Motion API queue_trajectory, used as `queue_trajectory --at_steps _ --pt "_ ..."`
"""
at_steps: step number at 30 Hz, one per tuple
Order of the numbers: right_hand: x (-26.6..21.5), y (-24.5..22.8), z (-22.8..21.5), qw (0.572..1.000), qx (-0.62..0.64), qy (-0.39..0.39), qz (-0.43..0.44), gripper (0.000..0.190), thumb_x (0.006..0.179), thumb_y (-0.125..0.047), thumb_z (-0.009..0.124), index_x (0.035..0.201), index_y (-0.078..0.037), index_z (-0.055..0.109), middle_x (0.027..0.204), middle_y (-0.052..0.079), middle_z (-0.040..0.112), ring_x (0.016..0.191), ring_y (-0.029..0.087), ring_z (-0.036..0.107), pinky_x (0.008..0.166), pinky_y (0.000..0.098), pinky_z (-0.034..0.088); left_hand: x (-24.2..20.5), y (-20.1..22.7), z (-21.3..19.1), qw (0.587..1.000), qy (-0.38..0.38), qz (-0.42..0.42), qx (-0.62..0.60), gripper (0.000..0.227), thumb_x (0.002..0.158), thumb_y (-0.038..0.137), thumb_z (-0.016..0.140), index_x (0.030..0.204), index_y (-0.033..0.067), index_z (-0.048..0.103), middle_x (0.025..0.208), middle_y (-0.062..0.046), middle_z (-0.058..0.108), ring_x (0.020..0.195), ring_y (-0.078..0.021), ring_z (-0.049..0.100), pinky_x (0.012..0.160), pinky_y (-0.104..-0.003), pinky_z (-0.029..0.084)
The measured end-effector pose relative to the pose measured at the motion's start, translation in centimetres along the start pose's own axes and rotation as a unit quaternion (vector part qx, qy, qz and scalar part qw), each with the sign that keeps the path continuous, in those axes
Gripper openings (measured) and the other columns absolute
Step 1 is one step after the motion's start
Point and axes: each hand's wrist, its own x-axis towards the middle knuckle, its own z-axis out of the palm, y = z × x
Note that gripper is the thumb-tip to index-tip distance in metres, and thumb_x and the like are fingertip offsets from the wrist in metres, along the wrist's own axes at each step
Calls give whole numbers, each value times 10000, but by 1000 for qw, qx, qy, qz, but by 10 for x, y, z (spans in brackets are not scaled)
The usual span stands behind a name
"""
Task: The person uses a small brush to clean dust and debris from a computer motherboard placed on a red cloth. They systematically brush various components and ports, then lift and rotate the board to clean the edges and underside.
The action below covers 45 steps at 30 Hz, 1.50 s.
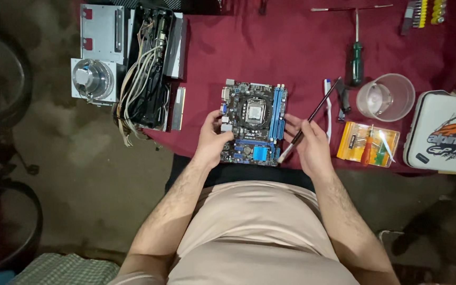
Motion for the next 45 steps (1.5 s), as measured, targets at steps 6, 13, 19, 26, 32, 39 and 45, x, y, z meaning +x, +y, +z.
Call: queue_trajectory --at_steps 6,13,19,26,32,39,45 --pt "15 24 -15 999 -27 39 21 192 1340 -274 584 1267 -108 646 1538 154 813 1302 308 818 1118 562 706 11 -20 -8 1000 25 -7 15 839 741 -150 754 1551 67 743 1247 -101 701 1129 -233 649 953 -326 606" --pt "19 17 -3 996 -47 78 23 195 1342 -268 616 1269 -101 685 1461 125 846 1320 272 809 1106 569 711 15 -13 -6 986 42 18 161 862 737 -10 886 1588 73 779 1377 -140 637 1205 -236 645 1006 -338 618" --pt "28 9 17 997 -50 61 26 217 1344 -267 563 1213 -118 650 1512 173 852 1336 286 827 1115 567 717 29 -6 -18 951 18 73 301 915 778 119 909 1665 -31 742 1279 -122 626 1225 -295 713 1017 -332 688" --pt "45 21 -7 991 -122 58 -17 244 1331 -211 619 1197 -55 751 1429 191 847 1251 285 846 1096 527 740 12 18 -13 931 4 118 347 887 808 101 861 1667 -48 698 1295 -190 659 1226 -449 787 1022 -502 742" --pt "34 -30 5 950 -247 48 -185 132 1303 -80 725 1241 -39 835 1149 112 863 963 158 797 930 304 679 2 8 -22 909 -2 260 327 735 963 153 924 1649 43 687 1363 -165 677 1257 -451 790 1047 -559 696" --pt "64 -45 18 868 -360 -2 -342 161 1340 -104 635 1255 24 680 1186 219 873 947 329 908 865 439 736 21 -27 -45 854 -26 398 334 628 987 249 1003 1570 137 797 1361 -135 727 1368 -458 764 1170 -606 618" --pt "70 -57 39 816 -460 -8 -350 47 1258 21 752 1226 36 720 1177 198 882 1020 359 919 892 442 736 25 -38 -46 851 -5 404 337 547 990 261 1006 1504 171 844 1291 -106 746 1325 -412 795 1145 -570 640"
